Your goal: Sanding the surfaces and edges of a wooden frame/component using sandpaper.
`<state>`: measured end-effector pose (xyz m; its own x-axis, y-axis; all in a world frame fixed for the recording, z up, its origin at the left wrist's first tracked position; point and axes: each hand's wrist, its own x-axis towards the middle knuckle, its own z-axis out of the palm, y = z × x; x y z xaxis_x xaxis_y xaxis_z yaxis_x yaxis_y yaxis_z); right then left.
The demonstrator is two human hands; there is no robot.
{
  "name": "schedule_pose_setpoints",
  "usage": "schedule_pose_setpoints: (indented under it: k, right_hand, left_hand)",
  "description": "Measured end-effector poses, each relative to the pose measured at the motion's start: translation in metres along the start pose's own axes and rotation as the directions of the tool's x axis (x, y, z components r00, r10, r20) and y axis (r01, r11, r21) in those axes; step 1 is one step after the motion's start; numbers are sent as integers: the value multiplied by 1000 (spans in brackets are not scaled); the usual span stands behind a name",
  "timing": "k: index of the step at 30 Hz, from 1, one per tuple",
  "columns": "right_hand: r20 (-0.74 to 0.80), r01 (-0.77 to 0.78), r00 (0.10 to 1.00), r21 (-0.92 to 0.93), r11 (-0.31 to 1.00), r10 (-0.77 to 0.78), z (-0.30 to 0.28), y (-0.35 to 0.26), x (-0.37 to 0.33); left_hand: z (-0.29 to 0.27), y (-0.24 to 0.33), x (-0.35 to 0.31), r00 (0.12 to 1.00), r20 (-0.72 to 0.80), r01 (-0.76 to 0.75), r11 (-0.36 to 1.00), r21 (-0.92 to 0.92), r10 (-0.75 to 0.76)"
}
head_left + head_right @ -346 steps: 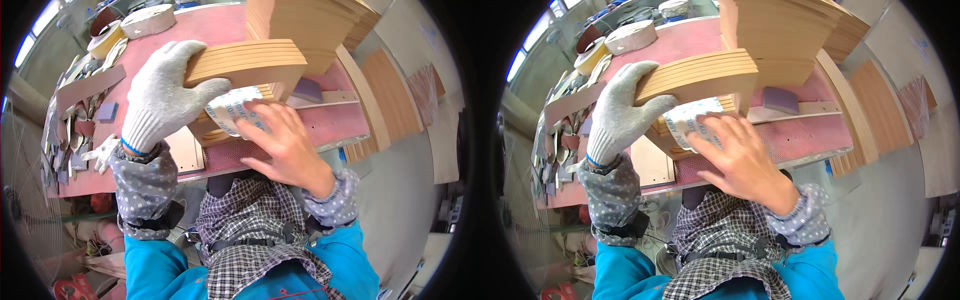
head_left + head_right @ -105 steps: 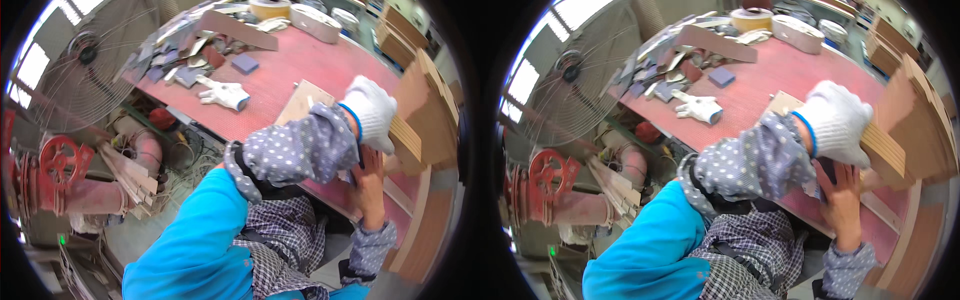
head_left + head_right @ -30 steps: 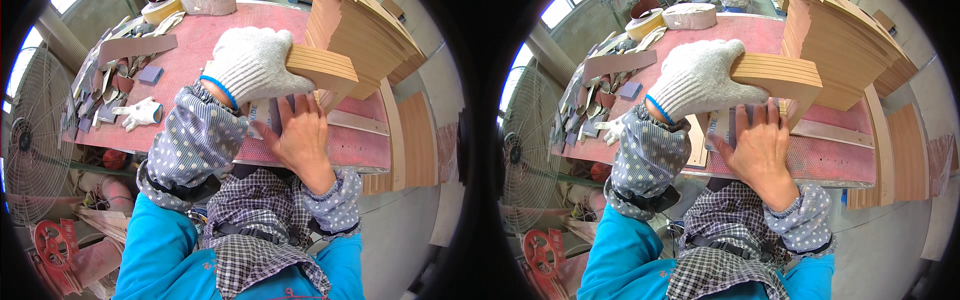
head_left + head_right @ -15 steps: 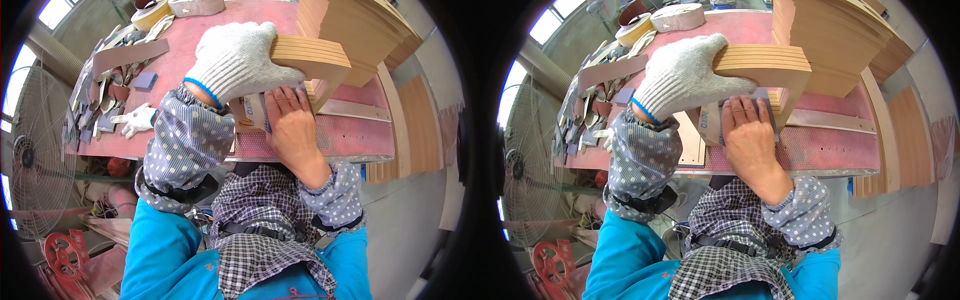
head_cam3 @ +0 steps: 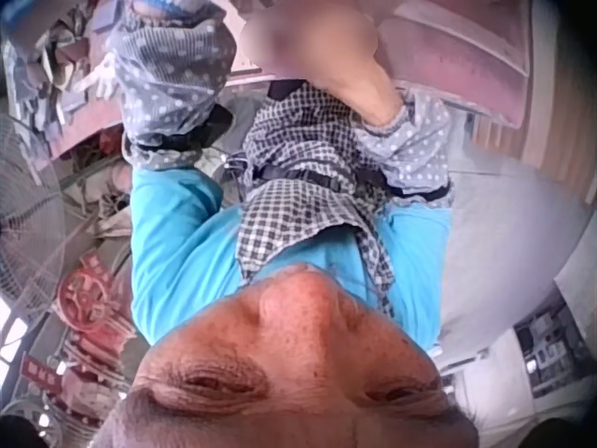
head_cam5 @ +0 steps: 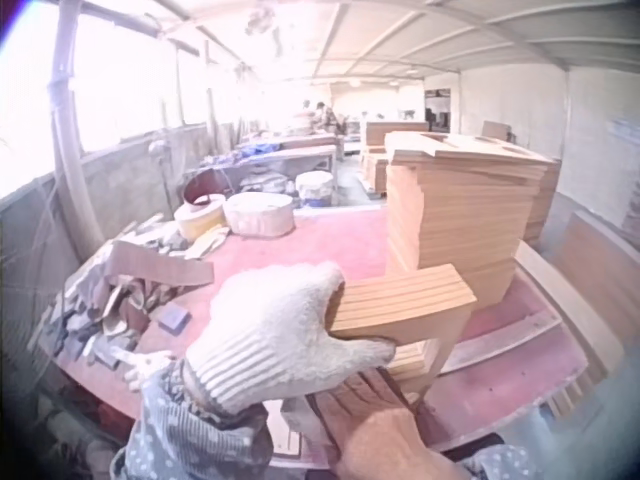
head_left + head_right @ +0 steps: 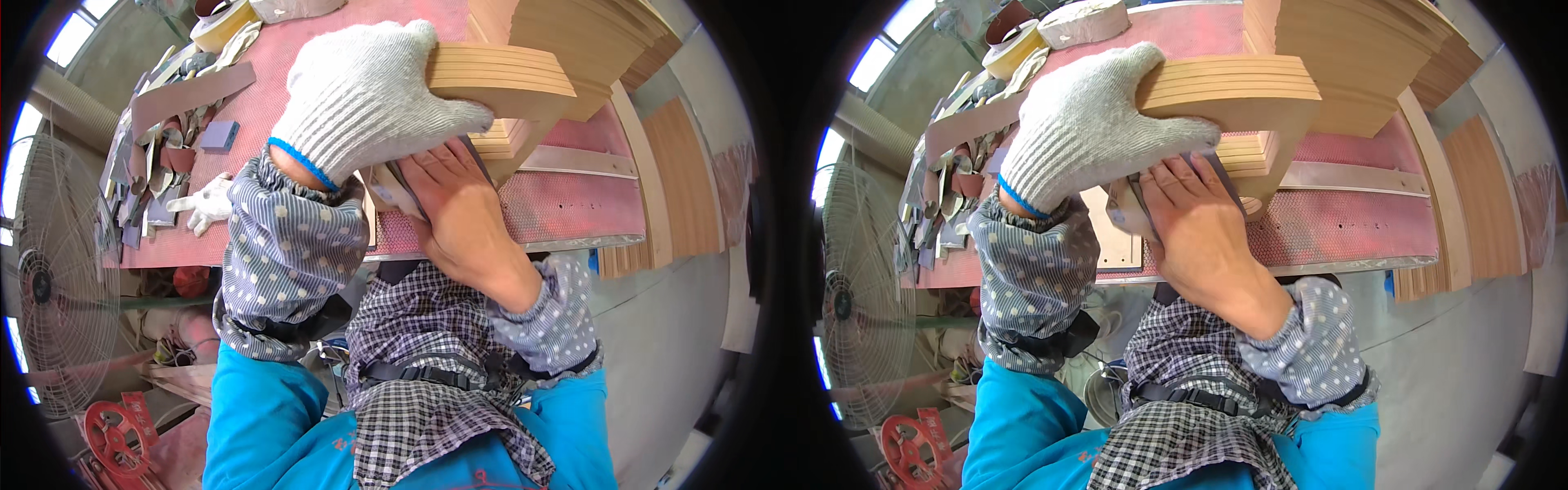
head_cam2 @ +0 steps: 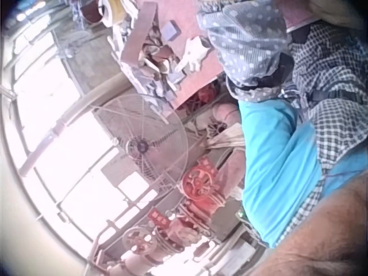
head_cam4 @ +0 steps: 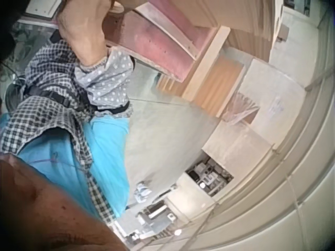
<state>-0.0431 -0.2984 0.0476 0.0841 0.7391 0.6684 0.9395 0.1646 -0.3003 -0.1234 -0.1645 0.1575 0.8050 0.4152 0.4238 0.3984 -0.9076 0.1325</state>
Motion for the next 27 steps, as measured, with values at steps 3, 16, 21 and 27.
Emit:
schedule_pose_setpoints:
  k: [3, 16, 21, 27]
  right_hand:
    - [110, 17, 994, -20, 1000, -15, -8, -9, 5]
    - [17, -9, 1000, -27, 1000, 9, 26, 2, 15]
    - [-7, 47, 999, -86, 995, -48, 15, -8, -7]
    - [-8, 74, 997, 6, 997, -74, 16, 5, 6]
  left_hand:
    - [-7, 3, -1, 998, 37, 48, 999, -14, -48]
    - [-3, -4, 14, 996, 80, 39, 999, -15, -38]
    - [4, -4, 6, 1000, 12, -21, 998, -61, 22]
    - [2, -6, 6, 998, -30, -53, 991, -119, 50]
